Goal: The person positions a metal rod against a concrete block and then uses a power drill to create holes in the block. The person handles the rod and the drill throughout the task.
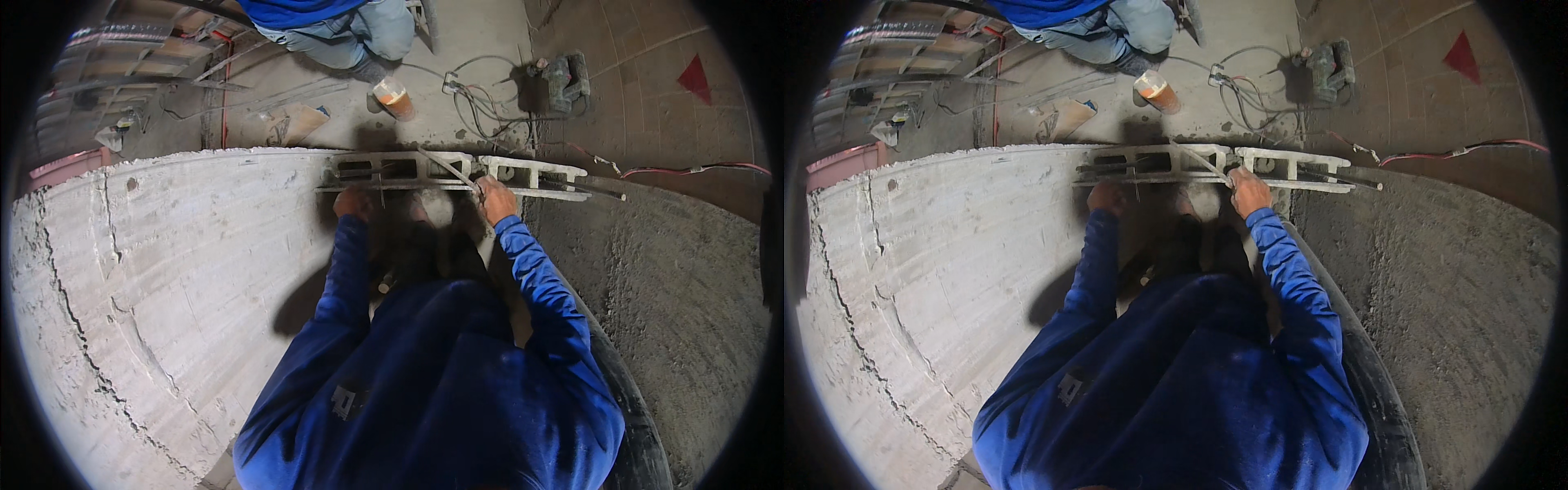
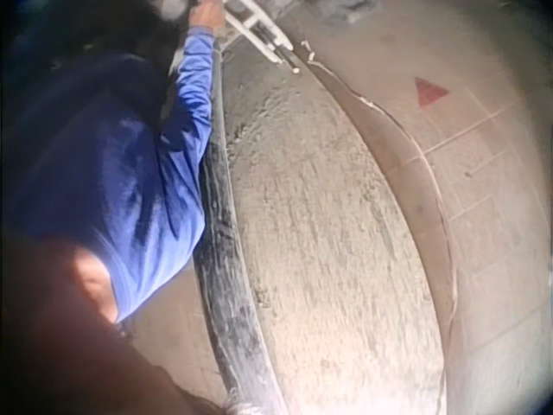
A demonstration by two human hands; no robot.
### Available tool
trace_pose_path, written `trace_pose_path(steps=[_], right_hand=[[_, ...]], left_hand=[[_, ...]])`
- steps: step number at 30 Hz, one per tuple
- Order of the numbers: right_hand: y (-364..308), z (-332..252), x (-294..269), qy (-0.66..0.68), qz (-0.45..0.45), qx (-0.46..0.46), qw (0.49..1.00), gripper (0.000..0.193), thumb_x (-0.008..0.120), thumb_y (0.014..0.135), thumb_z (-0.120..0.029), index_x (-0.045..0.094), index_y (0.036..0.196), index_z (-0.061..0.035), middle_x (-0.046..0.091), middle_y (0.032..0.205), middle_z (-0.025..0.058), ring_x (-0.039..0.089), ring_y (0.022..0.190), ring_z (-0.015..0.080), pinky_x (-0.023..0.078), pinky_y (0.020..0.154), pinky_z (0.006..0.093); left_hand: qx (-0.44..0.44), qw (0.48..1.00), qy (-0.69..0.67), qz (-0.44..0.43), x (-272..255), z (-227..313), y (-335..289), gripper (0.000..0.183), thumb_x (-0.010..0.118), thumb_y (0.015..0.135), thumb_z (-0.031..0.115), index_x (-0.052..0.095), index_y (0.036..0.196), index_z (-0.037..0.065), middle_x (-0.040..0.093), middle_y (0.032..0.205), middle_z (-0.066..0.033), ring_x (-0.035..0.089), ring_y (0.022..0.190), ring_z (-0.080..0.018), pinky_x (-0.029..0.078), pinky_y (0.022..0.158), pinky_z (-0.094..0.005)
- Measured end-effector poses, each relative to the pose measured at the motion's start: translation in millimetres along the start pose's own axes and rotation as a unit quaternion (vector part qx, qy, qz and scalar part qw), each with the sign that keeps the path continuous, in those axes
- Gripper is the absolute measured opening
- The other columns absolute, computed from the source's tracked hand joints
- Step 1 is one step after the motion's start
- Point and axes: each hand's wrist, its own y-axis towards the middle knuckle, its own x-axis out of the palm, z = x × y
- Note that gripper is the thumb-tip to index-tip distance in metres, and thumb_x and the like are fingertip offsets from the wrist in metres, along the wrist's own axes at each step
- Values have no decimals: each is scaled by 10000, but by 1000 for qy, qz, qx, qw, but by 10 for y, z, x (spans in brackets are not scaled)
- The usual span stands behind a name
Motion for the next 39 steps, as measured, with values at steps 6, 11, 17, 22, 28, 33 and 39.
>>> trace_pose_path(steps=[6, 11, 17, 22, 28, 33, 39], right_hand=[[-102, -1, 35, -19, -4, 5, 1000, 509, 709, 693, -144, 563, 1178, -103, 595, 1189, 132, 577, 1077, 313, 482, 888, 425], [-104, -51, -37, 32, 30, -1, 999, 232, 542, 779, -80, 593, 1005, -88, 640, 1012, 138, 621, 957, 319, 506, 793, 425], [-29, -61, -222, 35, -38, -19, 998, 383, 672, 675, -79, 551, 1038, -102, 616, 939, 136, 609, 919, 332, 497, 761, 436], [-222, -179, -242, 96, 38, -29, 994, 298, 627, 718, -87, 562, 1009, -88, 618, 935, 132, 610, 894, 351, 491, 749, 447], [-373, -456, -506, 209, 86, -5, 974, 189, 623, 838, -181, 586, 968, -49, 589, 940, 177, 565, 896, 416, 460, 731, 459], [-656, -906, -863, 306, 162, -3, 938, 205, 633, 835, -142, 592, 1004, -35, 611, 958, 167, 576, 897, 392, 475, 757, 414], [-919, -1561, -1223, 461, 236, 3, 856, 119, 671, 800, -51, 618, 898, -8, 600, 901, 128, 590, 839, 281, 471, 750, 353]], left_hand=[[-74, 965, 251, 13, -85, 53, -95, 328, 643, 758, 382, 678, 1007, 169, 668, 1010, -66, 623, 907, -284, 508, 763, -414], [-18, 990, -140, -18, -193, 26, -111, 425, 474, 806, 268, 560, 1158, 46, 650, 977, -138, 608, 932, -329, 492, 805, -481], [-57, 835, -546, -39, -271, -82, -241, 436, 482, 856, 248, 489, 1223, 13, 594, 1019, -110, 567, 948, -309, 479, 822, -460], [-117, 912, -385, 83, -441, 18, -500, 356, 566, 895, 213, 513, 1196, 32, 598, 1016, -65, 574, 925, -248, 487, 818, -401], [-95, 693, -712, 65, -1370, 1141, -870, 317, 562, 929, 224, 533, 1171, 21, 611, 959, -71, 600, 844, -203, 503, 791, -369], [-14, 803, -549, 231, -1930, 2622, -1107, 281, 577, 921, 230, 570, 1100, 14, 621, 1031, -90, 598, 874, -195, 493, 776, -325], [86, 936, -341, 27, -1521, 3737, -1082, 153, 574, 867, 123, 623, 943, 0, 630, 947, -106, 604, 847, -214, 474, 780, -317]])
